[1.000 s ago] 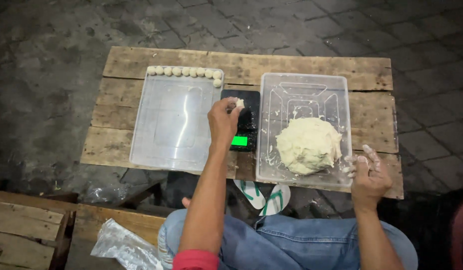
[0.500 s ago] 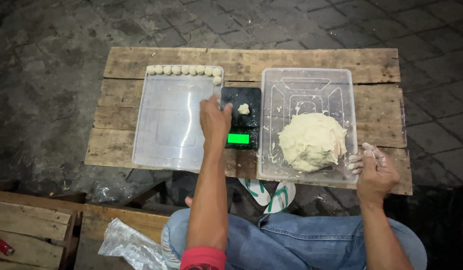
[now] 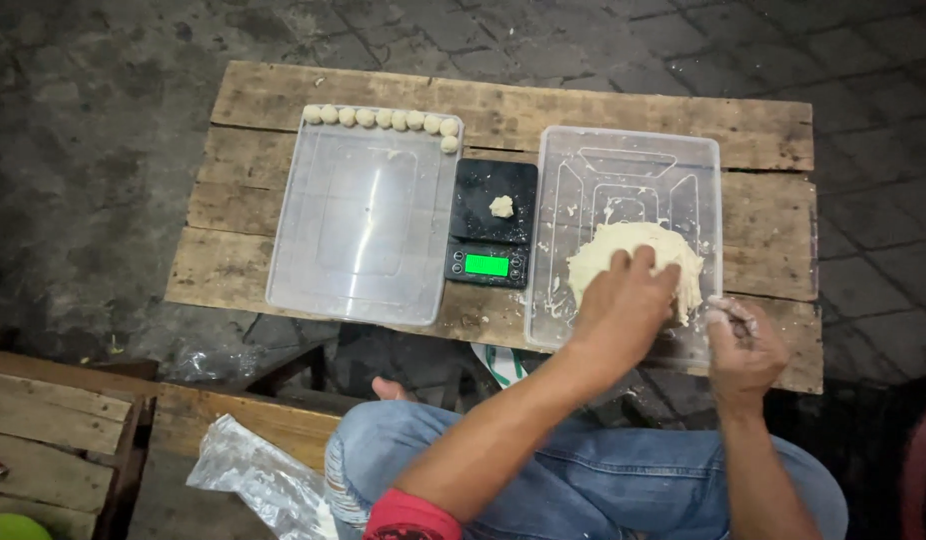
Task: The person portions dough into small balls, weighs each piece on a digital scale, and places the finished balls into a clear plastic tray. The process is repeated continuously throughout the clip.
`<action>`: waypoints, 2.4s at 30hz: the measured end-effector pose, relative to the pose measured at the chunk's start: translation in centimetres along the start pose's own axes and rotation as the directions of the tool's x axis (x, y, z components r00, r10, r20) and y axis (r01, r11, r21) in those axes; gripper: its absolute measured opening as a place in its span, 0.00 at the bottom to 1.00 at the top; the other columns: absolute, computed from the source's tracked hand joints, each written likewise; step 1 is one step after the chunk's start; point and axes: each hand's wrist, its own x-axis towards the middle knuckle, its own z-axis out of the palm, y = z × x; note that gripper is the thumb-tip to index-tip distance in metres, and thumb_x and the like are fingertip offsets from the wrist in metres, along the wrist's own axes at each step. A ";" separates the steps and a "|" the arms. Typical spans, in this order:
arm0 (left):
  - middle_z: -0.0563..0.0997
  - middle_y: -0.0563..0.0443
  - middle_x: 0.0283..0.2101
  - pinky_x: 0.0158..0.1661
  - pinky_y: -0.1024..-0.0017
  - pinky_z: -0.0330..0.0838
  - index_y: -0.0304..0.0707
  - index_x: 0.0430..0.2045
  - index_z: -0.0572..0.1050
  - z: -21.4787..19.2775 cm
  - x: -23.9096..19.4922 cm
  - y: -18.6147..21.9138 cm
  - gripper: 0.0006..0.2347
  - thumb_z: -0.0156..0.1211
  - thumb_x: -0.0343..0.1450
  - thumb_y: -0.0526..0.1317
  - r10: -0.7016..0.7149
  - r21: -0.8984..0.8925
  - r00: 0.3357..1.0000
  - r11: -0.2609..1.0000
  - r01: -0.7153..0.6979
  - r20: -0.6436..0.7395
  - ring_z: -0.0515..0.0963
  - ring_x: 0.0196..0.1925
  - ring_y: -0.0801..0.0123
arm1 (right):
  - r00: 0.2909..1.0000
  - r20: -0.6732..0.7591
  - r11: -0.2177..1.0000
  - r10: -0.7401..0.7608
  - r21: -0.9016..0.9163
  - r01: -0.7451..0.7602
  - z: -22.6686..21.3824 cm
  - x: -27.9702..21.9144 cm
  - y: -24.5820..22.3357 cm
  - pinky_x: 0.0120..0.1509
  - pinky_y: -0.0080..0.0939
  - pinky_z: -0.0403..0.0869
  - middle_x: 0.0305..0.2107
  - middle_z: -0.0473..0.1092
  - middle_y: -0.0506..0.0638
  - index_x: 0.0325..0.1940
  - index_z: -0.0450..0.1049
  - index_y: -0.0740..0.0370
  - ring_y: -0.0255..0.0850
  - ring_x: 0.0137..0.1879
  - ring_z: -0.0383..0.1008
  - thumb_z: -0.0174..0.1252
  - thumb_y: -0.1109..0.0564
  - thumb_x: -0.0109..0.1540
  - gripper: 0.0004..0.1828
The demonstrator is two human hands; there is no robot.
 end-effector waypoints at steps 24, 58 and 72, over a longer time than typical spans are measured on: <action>0.77 0.37 0.43 0.36 0.54 0.82 0.30 0.45 0.77 3.7 1.4 -2.2 0.14 0.66 0.67 0.33 0.146 -0.212 0.963 0.958 -0.195 -0.225 0.82 0.43 0.44 | 0.953 0.035 0.945 -0.301 0.149 0.293 1.3 0.4 0.1 0.55 0.61 0.73 0.46 0.72 0.70 0.54 0.80 0.74 0.67 0.50 0.74 0.77 0.59 0.55 0.26; 0.78 0.33 0.33 0.36 0.47 0.75 0.32 0.34 0.73 -1.8 1.9 -12.7 0.09 0.65 0.64 0.29 -0.189 -0.280 0.833 0.959 0.043 -0.520 0.81 0.38 0.35 | 0.964 -0.162 0.963 -0.211 0.136 0.234 -1.6 -0.2 -4.6 0.51 0.52 0.76 0.42 0.75 0.65 0.54 0.81 0.72 0.57 0.45 0.77 0.69 0.59 0.64 0.17; 0.63 0.19 0.71 0.64 0.35 0.58 0.43 0.49 0.76 -2.9 -7.8 1.7 0.19 0.50 0.64 0.42 0.217 -0.375 0.848 0.824 -0.425 -0.483 0.70 0.60 0.33 | 0.403 0.349 0.062 0.846 0.687 -0.724 -0.3 -0.7 -16.2 0.57 0.34 0.80 0.50 0.78 0.52 0.56 0.75 0.65 0.40 0.51 0.80 0.55 0.40 0.69 0.26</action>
